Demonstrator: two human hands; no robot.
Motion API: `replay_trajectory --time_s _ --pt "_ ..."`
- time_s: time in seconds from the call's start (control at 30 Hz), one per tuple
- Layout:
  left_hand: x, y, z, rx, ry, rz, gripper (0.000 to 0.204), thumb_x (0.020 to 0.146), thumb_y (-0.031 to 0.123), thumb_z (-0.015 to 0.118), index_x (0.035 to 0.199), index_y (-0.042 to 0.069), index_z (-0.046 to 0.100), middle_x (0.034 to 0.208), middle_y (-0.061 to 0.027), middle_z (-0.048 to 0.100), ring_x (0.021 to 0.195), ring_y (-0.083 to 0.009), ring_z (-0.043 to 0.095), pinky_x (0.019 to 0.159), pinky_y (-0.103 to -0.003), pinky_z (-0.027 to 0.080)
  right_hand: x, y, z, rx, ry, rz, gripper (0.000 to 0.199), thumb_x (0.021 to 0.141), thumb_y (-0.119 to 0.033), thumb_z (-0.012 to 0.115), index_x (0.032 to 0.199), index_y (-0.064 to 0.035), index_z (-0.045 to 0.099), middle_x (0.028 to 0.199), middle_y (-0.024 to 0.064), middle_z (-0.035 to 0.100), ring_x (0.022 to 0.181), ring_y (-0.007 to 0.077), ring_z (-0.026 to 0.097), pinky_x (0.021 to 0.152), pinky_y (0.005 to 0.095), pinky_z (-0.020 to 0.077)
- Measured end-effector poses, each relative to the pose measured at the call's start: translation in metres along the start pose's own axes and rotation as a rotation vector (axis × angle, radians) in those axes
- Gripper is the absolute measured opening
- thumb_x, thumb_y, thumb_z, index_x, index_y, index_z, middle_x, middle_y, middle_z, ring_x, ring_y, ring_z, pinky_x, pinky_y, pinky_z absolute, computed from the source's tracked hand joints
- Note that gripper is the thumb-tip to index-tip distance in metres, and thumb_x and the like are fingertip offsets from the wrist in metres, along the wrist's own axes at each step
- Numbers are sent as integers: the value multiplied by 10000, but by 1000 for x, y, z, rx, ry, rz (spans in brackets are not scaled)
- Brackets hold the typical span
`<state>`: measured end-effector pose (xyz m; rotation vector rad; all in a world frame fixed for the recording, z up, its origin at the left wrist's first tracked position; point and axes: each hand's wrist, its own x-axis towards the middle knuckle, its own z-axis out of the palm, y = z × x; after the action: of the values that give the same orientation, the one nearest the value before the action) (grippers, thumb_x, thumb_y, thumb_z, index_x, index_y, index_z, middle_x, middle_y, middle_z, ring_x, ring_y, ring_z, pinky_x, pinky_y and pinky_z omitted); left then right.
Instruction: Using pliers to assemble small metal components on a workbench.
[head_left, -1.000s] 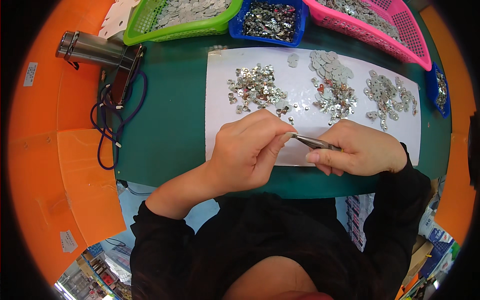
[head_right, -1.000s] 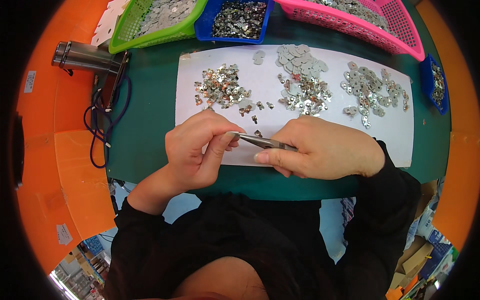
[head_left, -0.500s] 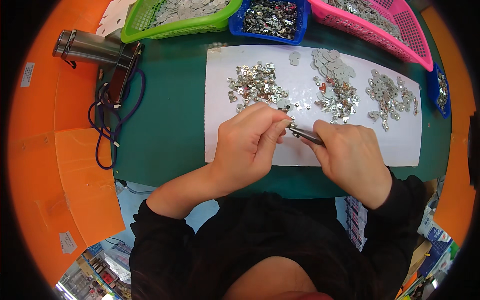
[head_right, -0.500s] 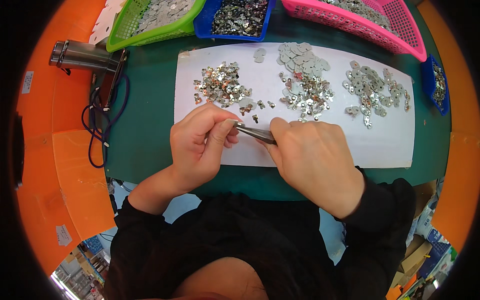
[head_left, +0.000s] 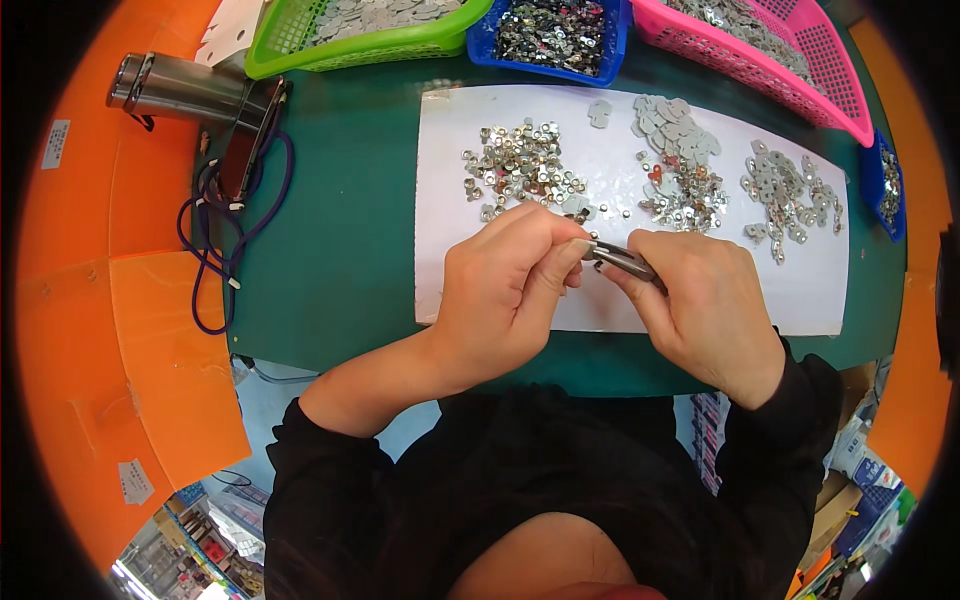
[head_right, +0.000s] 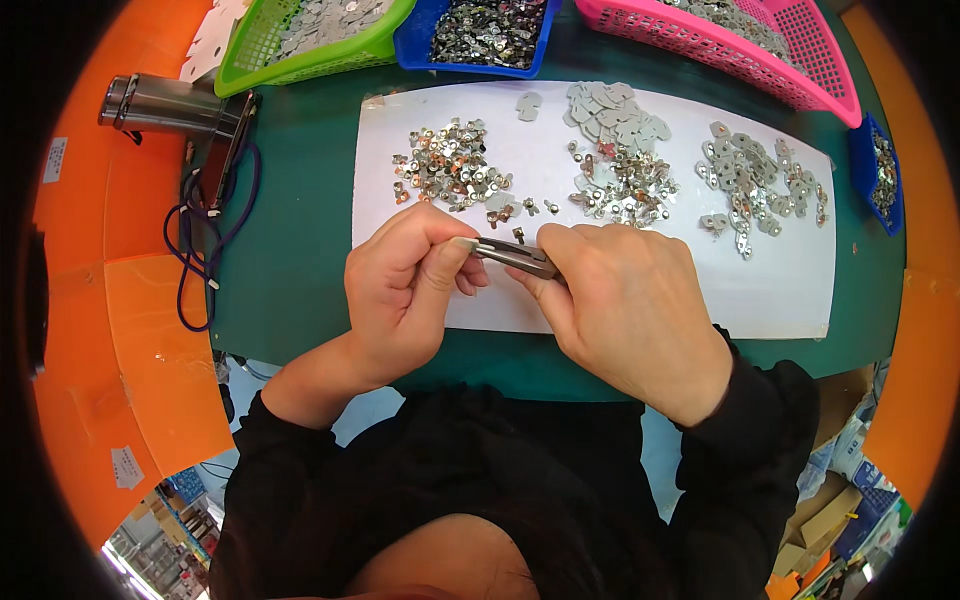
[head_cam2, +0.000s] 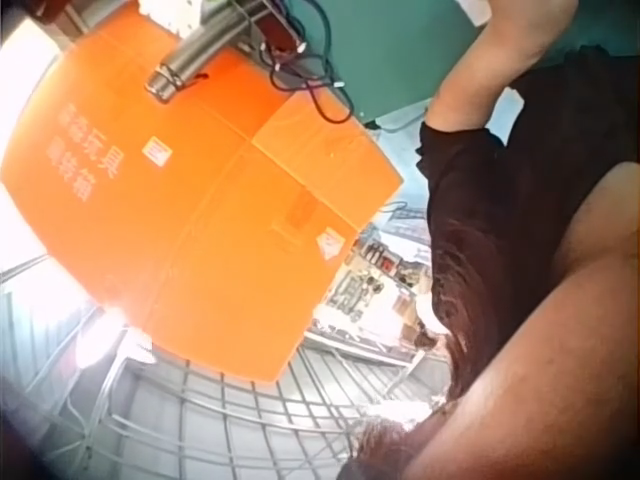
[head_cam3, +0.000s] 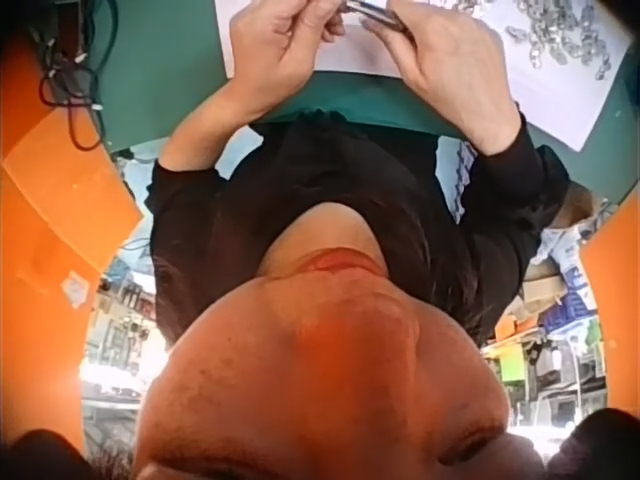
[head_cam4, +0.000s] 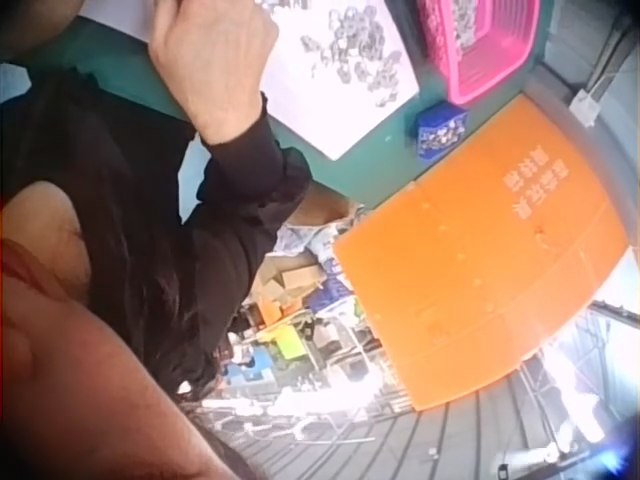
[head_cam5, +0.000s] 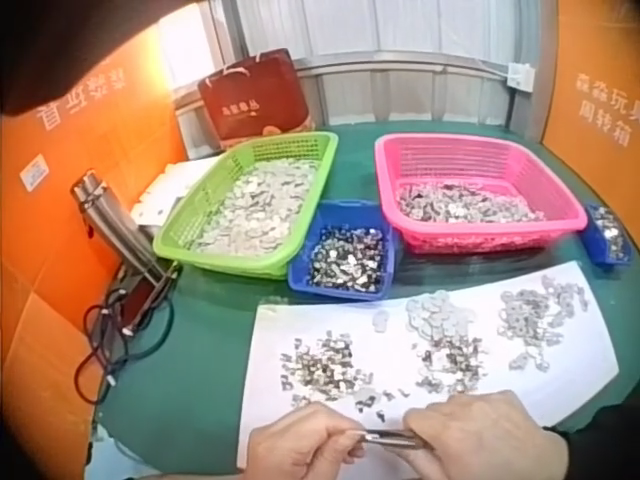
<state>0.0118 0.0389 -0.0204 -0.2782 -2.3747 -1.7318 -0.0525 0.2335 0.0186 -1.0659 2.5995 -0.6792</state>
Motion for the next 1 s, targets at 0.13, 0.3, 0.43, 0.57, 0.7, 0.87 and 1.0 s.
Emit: replay_trajectory --time_s 0.13,0.3,0.43,0.57,0.7,0.87,1.0 --pt "-2 -1 0 -6 13 -13 113 992 -5 507 941 -56 594 797 -86 608 660 -111 605 597 -225 493 0 -1 3 -57 71 -27 178 862 -166 669 805 -23 580 700 135 600 666 351 601 569 445 445" --pt "-2 3 1 -36 41 -29 114 992 -5 507 944 -57 597 796 -89 609 658 -115 609 592 -228 495 2 -2 2 -105 79 -38 159 841 -150 671 816 -31 568 710 125 607 676 342 603 566 445 447" --pt "-4 1 8 -101 159 -45 43 933 1 604 908 -5 638 699 -55 594 597 -130 576 536 -252 457 3 -4 1 -137 92 -51 164 839 -152 672 814 -34 561 707 122 604 672 339 598 562 446 443" --pt "-3 0 7 -68 160 -40 50 934 -3 599 900 -7 636 695 -55 592 599 -123 577 537 -245 457 5 -4 2 -117 100 -71 165 838 -154 671 814 -38 556 701 124 595 673 339 592 559 448 438" --pt "-3 1 8 -95 182 -33 61 939 -12 587 897 -12 632 707 -54 592 600 -117 578 536 -239 455 4 -3 3 -122 119 -78 160 833 -155 672 827 -44 558 705 125 593 682 337 592 564 446 441" --pt "-4 0 9 -99 189 -43 67 943 -19 577 902 -18 630 720 -56 591 605 -114 586 537 -237 459 5 -2 5 -132 88 -74 153 827 -150 673 860 -50 562 707 128 594 685 337 597 574 449 453" --pt "-5 0 10 -127 207 -50 73 950 -16 569 913 -32 630 738 -67 596 614 -118 600 547 -240 477 6 0 7 -132 64 -69 146 826 -136 668 879 -53 561 704 132 598 681 340 602 579 447 462"
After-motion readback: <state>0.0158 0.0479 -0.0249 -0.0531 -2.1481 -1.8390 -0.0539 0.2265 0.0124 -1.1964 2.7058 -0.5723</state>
